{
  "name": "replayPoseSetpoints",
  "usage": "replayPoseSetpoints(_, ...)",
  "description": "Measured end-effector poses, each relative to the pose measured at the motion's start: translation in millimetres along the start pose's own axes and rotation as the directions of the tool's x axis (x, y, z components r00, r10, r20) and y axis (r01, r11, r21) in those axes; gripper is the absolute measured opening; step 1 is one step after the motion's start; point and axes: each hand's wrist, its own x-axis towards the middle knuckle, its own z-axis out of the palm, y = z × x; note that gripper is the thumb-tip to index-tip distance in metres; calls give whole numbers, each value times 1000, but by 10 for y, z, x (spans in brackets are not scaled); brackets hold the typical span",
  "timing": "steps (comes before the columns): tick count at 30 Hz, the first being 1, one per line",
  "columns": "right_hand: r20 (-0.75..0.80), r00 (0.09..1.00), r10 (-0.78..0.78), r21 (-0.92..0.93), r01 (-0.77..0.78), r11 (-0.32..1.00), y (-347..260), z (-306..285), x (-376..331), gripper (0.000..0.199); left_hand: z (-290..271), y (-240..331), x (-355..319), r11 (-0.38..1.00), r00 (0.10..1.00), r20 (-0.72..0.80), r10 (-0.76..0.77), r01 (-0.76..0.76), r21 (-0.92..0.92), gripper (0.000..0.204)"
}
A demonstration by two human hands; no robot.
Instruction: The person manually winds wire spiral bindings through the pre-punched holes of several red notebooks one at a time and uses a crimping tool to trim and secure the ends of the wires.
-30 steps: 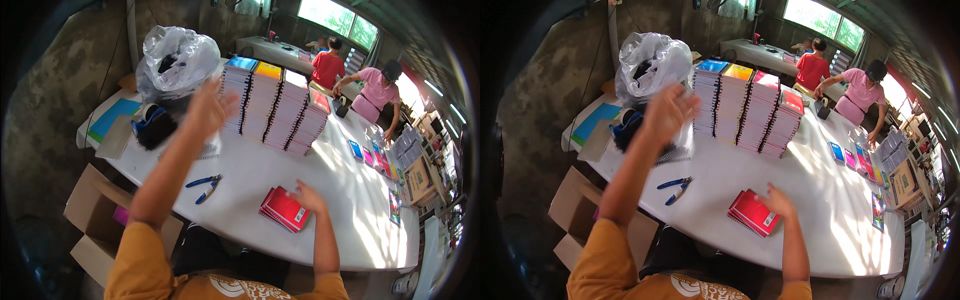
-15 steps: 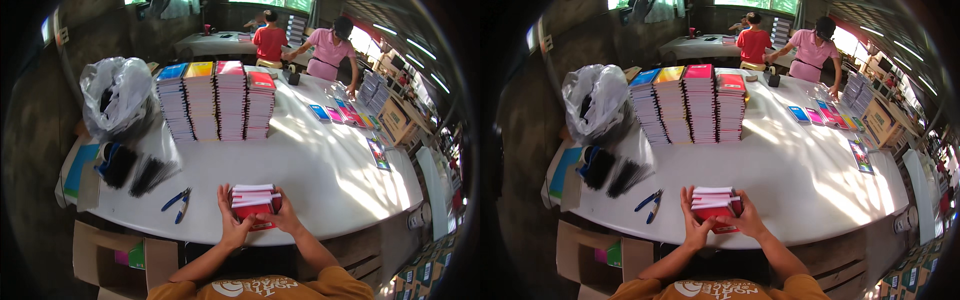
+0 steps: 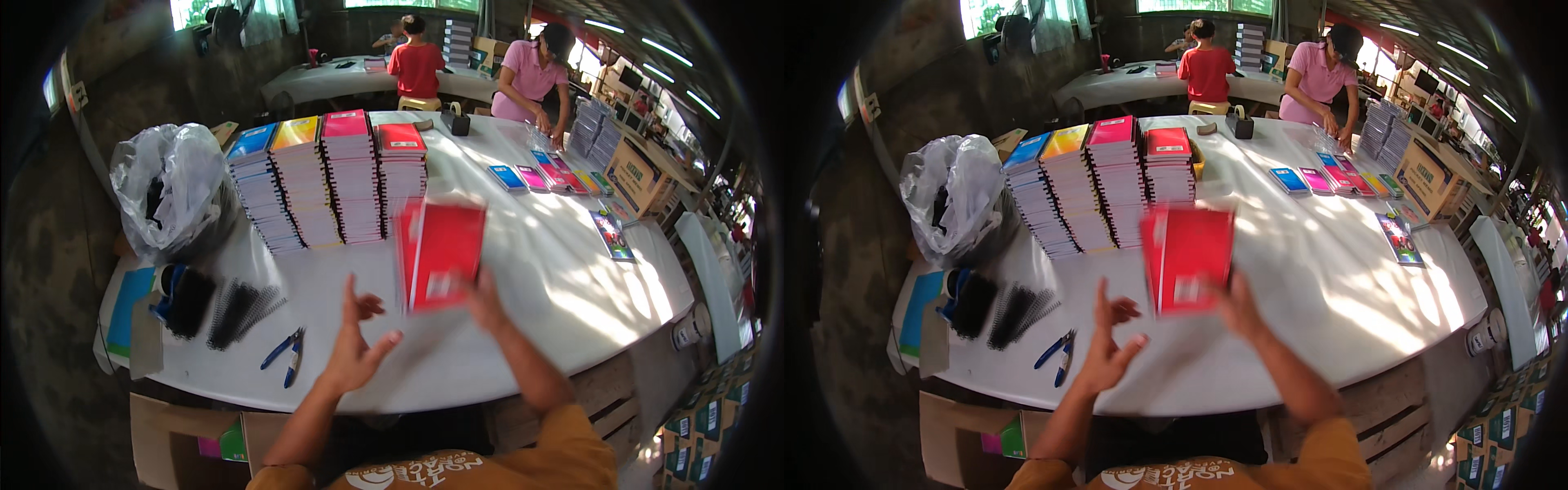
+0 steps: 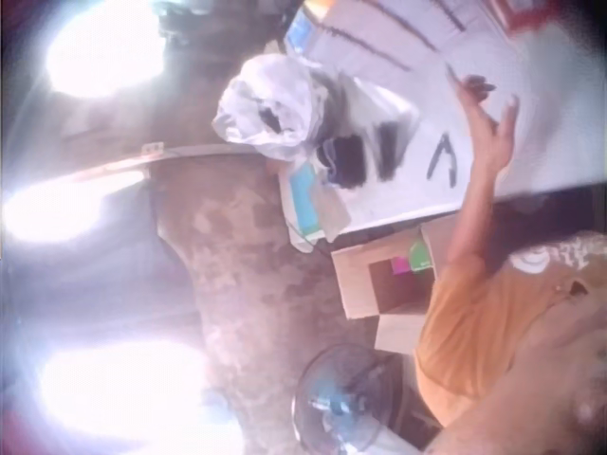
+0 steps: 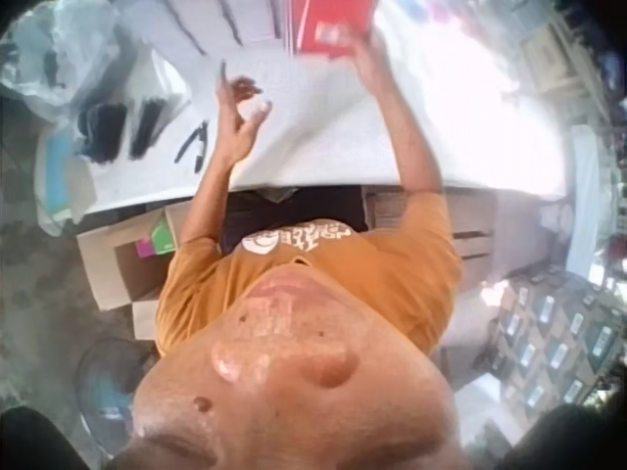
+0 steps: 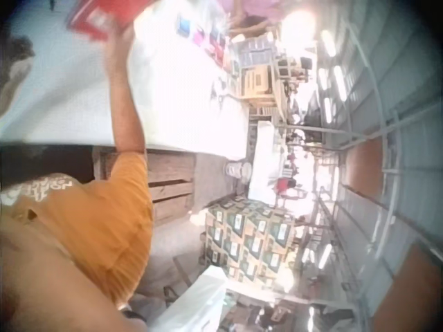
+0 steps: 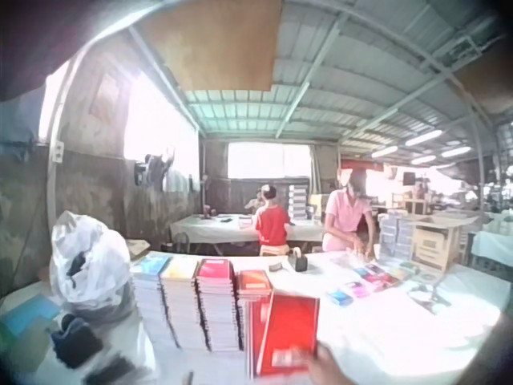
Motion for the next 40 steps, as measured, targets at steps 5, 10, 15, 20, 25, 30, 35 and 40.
replayPoseSetpoints(5,-114,991,-69,-37,65,997,-1226,-204,1753,43,-95,-9,-215,992,975,-217,40,-12,125,76)
replayPoseSetpoints(10,-111,972,208,-127,-221,967,-1019,-161,2930,38,-122,-520,-782,919,982,-100,-158,184,350,65)
replayPoseSetpoints(15,-121,891,437,-464,-440,769,-560,-144,3089,38,-161,-651,-865,877,977,-109,-184,213,429,59)
replayPoseSetpoints(20,-195,893,405,-721,-410,558,-679,-136,3192,46,-183,-637,-836,879,976,-87,-199,217,424,56)
replayPoseSetpoints(25,94,899,427,-263,-392,882,-477,-251,3206,37,-162,-678,-843,902,973,-102,-206,229,366,57)
replayPoseSetpoints(30,-41,935,353,-190,-354,916,-498,-138,3073,25,-175,-667,-850,910,955,-89,-282,295,290,59)
replayPoseSetpoints(35,-21,960,279,-304,-272,913,-472,-65,3124,16,-216,-611,-839,917,954,-101,-283,301,263,59)
replayPoseSetpoints(40,118,964,239,-328,-189,926,-190,-23,3261,38,-247,-770,-1007,950,914,-263,-308,282,-132,54)
